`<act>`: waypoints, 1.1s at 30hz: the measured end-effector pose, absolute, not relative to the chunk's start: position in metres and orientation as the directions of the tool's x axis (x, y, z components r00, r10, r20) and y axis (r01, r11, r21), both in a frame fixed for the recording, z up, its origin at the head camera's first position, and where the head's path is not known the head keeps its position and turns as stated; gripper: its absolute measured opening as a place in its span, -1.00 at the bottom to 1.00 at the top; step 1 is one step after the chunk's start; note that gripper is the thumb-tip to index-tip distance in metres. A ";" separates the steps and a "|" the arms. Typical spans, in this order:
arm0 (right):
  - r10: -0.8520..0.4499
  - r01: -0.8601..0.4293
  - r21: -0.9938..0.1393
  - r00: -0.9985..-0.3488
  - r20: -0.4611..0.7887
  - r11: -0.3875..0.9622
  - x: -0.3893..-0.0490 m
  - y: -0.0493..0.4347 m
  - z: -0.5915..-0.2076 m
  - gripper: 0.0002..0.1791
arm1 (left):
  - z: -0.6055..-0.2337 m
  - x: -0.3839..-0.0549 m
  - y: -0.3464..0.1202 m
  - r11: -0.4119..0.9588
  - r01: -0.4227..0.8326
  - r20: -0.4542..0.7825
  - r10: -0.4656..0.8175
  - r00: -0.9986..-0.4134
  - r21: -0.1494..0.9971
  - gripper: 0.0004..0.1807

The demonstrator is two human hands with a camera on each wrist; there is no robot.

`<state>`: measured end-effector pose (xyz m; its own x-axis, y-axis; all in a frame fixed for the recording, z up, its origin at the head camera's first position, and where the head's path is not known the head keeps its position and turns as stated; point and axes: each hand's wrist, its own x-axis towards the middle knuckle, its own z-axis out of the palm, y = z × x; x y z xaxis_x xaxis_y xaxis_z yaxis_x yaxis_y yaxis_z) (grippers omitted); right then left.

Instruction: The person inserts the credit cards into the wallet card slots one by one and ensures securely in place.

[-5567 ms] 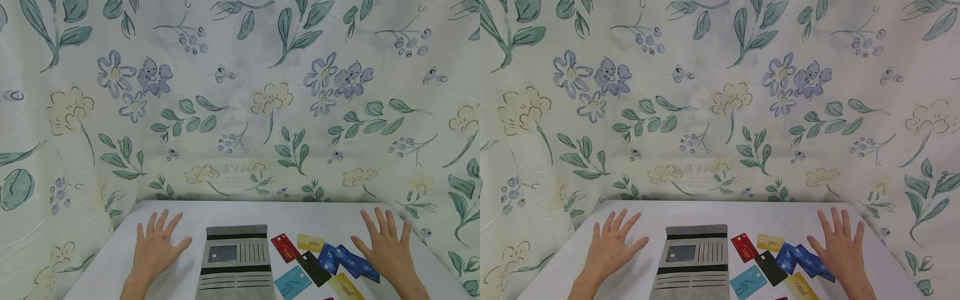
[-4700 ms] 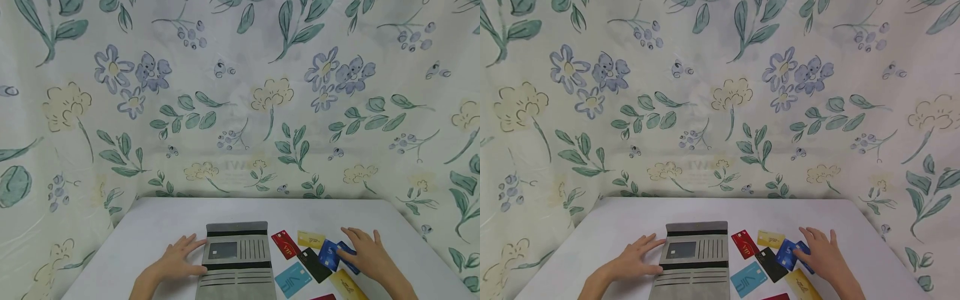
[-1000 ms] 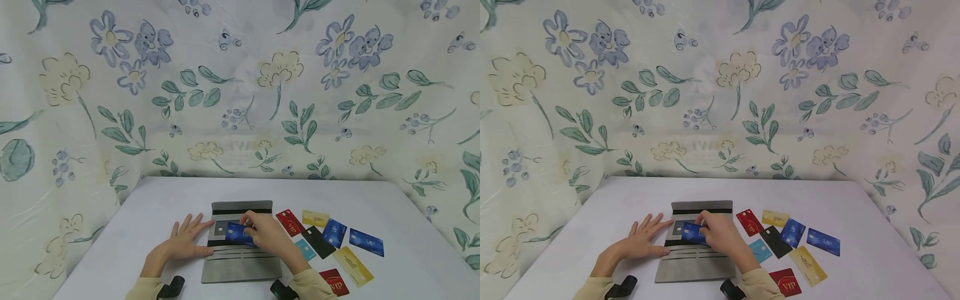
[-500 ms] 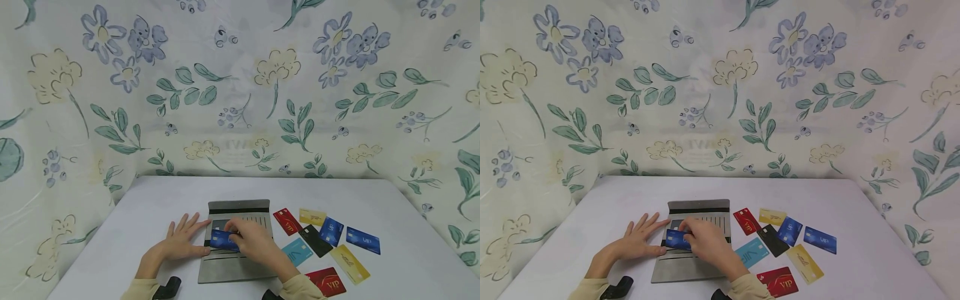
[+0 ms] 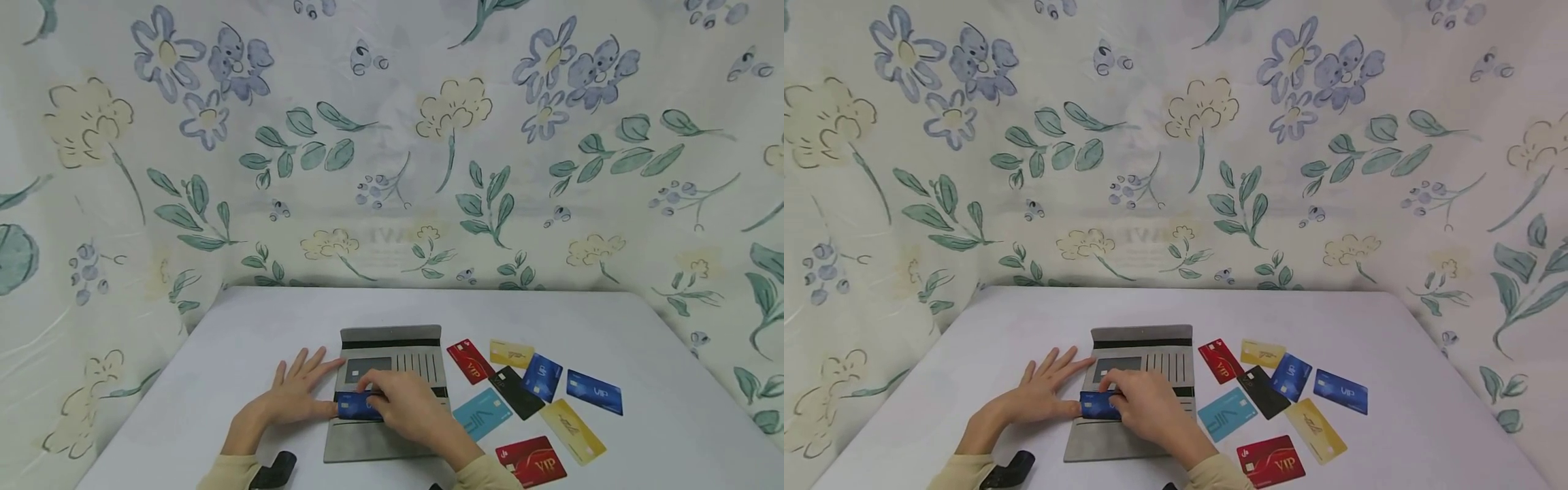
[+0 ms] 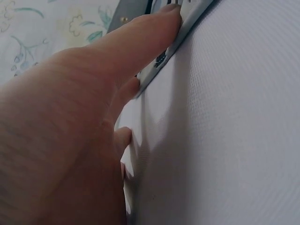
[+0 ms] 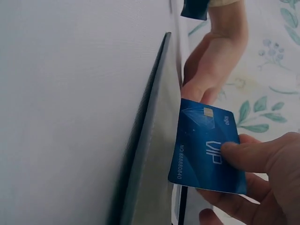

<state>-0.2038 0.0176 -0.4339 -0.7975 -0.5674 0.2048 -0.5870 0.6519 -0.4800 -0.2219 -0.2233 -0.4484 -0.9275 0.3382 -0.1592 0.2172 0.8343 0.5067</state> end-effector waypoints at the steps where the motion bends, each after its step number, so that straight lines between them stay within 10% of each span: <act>1: -0.566 -0.587 -0.470 -0.799 0.204 0.659 -0.204 0.018 -0.435 -0.77 | -0.448 -0.222 -0.223 0.834 0.221 -0.157 0.341 -0.927 0.506 -0.02; 15: -0.560 -0.604 -0.415 -0.794 0.236 0.681 -0.206 0.017 -0.442 -0.70 | -0.447 -0.222 -0.225 0.825 0.222 -0.156 0.347 -0.925 0.519 -0.04; 33: -0.547 -0.512 -0.621 -0.823 0.155 0.593 -0.204 0.019 -0.443 -0.72 | -0.448 -0.223 -0.223 0.823 0.244 -0.146 0.364 -0.920 0.512 -0.05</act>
<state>-0.2038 0.0188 -0.4428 -0.8225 -0.5471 0.1553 -0.5119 0.5933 -0.6212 -0.2228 -0.2228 -0.4482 -0.9200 0.3636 -0.1460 0.2442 0.8234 0.5122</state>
